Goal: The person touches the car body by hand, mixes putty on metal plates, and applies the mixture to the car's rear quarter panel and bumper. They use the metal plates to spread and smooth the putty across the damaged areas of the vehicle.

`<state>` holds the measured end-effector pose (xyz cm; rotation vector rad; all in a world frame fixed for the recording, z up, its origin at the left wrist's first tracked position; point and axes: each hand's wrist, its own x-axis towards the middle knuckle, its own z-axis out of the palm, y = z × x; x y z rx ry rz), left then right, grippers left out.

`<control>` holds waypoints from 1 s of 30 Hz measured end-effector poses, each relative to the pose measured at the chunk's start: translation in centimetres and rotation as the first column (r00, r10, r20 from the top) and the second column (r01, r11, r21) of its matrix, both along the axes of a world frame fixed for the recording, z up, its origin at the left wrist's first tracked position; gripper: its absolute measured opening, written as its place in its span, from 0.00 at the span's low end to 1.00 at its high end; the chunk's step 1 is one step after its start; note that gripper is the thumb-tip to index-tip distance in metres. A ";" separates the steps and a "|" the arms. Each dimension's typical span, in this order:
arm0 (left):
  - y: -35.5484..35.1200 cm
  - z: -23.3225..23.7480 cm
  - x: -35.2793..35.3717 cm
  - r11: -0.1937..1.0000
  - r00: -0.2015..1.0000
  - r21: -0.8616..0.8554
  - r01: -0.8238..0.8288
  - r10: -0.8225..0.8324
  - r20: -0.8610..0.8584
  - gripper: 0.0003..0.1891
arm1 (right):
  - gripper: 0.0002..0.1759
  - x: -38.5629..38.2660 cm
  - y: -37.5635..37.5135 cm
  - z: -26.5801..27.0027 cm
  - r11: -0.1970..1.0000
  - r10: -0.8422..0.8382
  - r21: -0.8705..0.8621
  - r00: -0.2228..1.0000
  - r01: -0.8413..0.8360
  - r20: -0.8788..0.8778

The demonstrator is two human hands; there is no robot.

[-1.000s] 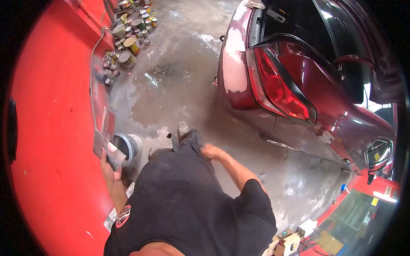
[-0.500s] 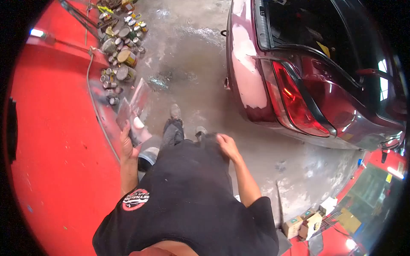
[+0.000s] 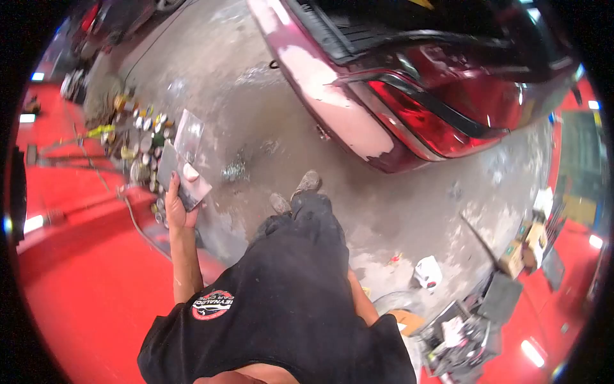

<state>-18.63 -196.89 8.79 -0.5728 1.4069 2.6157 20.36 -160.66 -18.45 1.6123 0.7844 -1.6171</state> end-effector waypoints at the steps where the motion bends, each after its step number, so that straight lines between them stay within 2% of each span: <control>1: 0.4 -0.6 -1.1 0.998 0.998 0.031 0.046 -0.047 0.031 0.20 | 0.44 -1.4 -1.0 -0.2 0.995 -0.092 -0.033 0.995 0.091 -0.033; 3: 0.8 -1.6 -2.9 0.989 0.987 0.082 0.123 -0.130 0.091 0.20 | 0.45 -5.3 -2.2 -1.2 0.955 -0.288 -0.100 0.952 0.278 -0.106; 4: 3.0 -0.2 -3.6 0.994 0.990 0.050 0.102 -0.106 0.092 0.20 | 0.46 -7.6 -2.8 -1.6 0.915 -0.397 -0.141 0.907 0.379 -0.142; 6: 4.8 0.8 -5.6 0.972 0.964 0.012 0.234 -0.233 0.126 0.20 | 0.47 -12.5 -3.8 -2.1 0.822 -0.569 -0.157 0.796 0.547 -0.204; 8: 5.2 0.6 -8.0 0.943 0.934 -0.044 0.331 -0.321 0.155 0.19 | 0.48 -17.6 -4.4 -1.3 0.752 -0.624 0.037 0.729 0.658 -0.281; 9: 5.5 1.0 -9.4 0.928 0.920 -0.046 0.369 -0.358 0.162 0.18 | 0.49 -20.3 -4.1 -0.6 0.692 -0.616 0.218 0.720 0.688 -0.319; 10: 6.0 1.4 -10.6 0.912 0.903 -0.044 0.407 -0.395 0.167 0.17 | 0.50 -23.1 -3.8 0.1 0.613 -0.588 0.394 0.729 0.685 -0.351; 12: 7.6 2.5 -12.8 0.880 0.877 -0.059 0.472 -0.462 0.134 0.16 | 0.50 -25.2 -2.4 -4.1 0.502 -0.272 0.670 0.835 0.547 -0.479; 14: 7.8 1.6 -15.5 0.844 0.837 -0.058 0.533 -0.517 0.178 0.16 | 0.48 -28.8 1.2 -2.1 0.285 -0.252 0.804 0.850 0.522 -0.462; 16: 7.0 0.0 -18.6 0.794 0.779 -0.018 0.608 -0.592 0.206 0.17 | 0.45 -32.6 4.0 2.6 0.049 -0.291 0.843 0.815 0.535 -0.501; 18: 6.8 -0.6 -20.8 0.777 0.766 -0.076 0.625 -0.593 0.248 0.17 | 0.43 -35.3 6.0 4.5 -0.158 -0.309 0.851 0.793 0.501 -0.525; 20: 5.5 -1.5 -23.5 0.753 0.751 -0.111 0.649 -0.610 0.254 0.17 | 0.42 -38.2 7.1 5.6 -0.271 -0.339 0.853 0.785 0.447 -0.519; 22: 2.9 -2.5 -27.1 0.719 0.716 -0.117 0.685 -0.636 0.287 0.17 | 0.43 -41.3 7.4 5.2 -0.344 -0.331 0.810 0.746 0.475 -0.578; 25: -0.9 -3.3 -32.7 0.701 0.700 -0.131 0.701 -0.640 0.316 0.18 | 0.46 -45.3 7.2 2.7 -0.416 -0.451 0.891 0.811 0.179 -0.374; 26: -3.4 -4.1 -35.3 0.663 0.684 -0.187 0.725 -0.662 0.306 0.18 | 0.48 -46.4 6.6 2.1 -0.472 -0.441 0.868 0.811 0.155 -0.384; 27: -5.8 -5.0 -37.7 0.652 0.697 -0.250 0.716 -0.644 0.314 0.19 | 0.48 -47.4 5.9 1.5 -0.477 -0.464 0.870 0.804 0.127 -0.372; 30: -9.1 -5.1 -42.7 0.643 0.695 -0.270 0.717 -0.628 0.351 0.20 | 0.48 -50.5 4.5 0.5 -0.475 -0.509 0.877 0.790 0.075 -0.343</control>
